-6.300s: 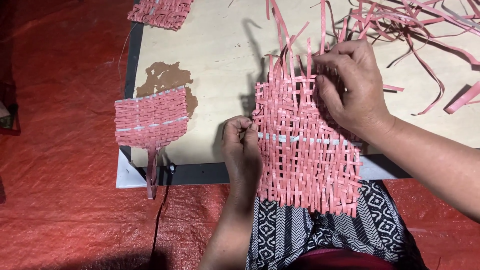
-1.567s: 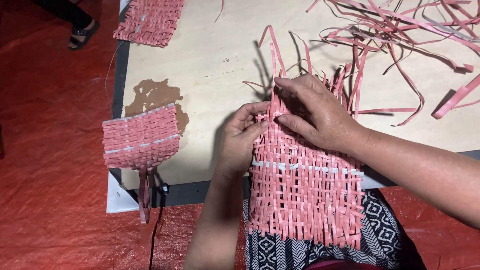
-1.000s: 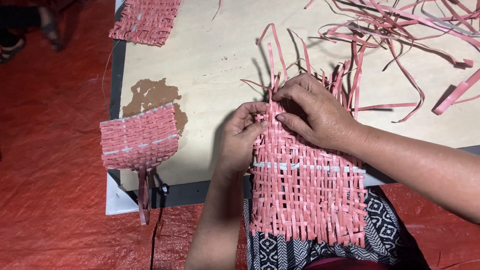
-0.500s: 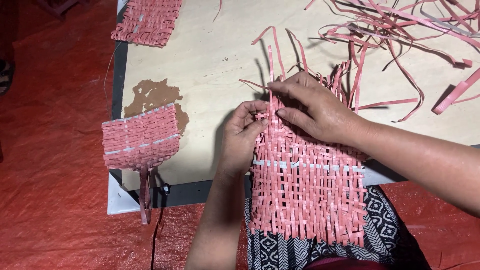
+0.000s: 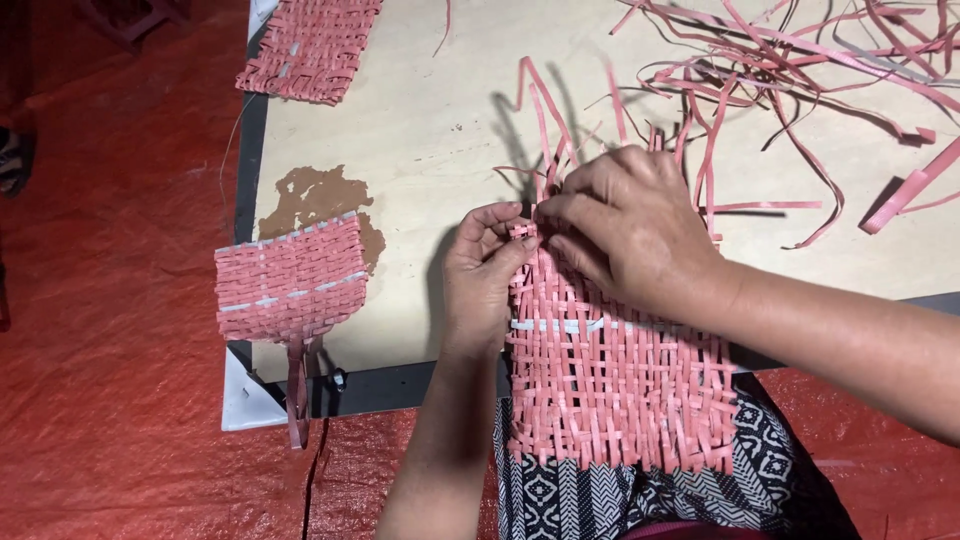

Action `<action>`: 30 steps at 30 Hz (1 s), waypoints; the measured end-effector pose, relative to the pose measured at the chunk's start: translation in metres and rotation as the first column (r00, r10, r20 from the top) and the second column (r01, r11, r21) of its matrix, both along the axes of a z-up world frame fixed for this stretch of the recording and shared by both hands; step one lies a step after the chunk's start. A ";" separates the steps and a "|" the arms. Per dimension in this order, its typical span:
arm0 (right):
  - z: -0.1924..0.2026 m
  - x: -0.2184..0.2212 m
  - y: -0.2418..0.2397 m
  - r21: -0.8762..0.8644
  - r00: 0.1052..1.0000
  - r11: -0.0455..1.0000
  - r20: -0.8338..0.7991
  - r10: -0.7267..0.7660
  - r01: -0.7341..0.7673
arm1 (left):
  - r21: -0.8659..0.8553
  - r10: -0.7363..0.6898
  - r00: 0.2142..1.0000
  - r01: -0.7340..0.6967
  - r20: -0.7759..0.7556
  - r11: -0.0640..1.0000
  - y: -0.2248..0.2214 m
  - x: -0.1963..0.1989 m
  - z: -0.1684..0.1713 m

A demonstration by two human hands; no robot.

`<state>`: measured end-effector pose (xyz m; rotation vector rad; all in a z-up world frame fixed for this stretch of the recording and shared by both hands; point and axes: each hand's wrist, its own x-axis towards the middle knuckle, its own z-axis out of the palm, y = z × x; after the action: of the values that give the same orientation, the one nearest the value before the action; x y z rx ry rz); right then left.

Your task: Weaving pink plastic strips together to create a mat or fan-like object.

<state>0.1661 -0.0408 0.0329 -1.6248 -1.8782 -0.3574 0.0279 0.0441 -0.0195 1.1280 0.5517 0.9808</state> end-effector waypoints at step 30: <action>-0.007 0.035 -0.017 -0.323 0.307 0.927 -0.917 -0.256 -0.190 | 0.885 0.512 0.740 0.250 -0.436 0.393 -0.048 0.025 0.008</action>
<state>0.2014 -0.0575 0.0258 -1.5126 -0.9228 0.9115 0.0526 -0.0036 -0.0115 2.6056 0.6872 1.0222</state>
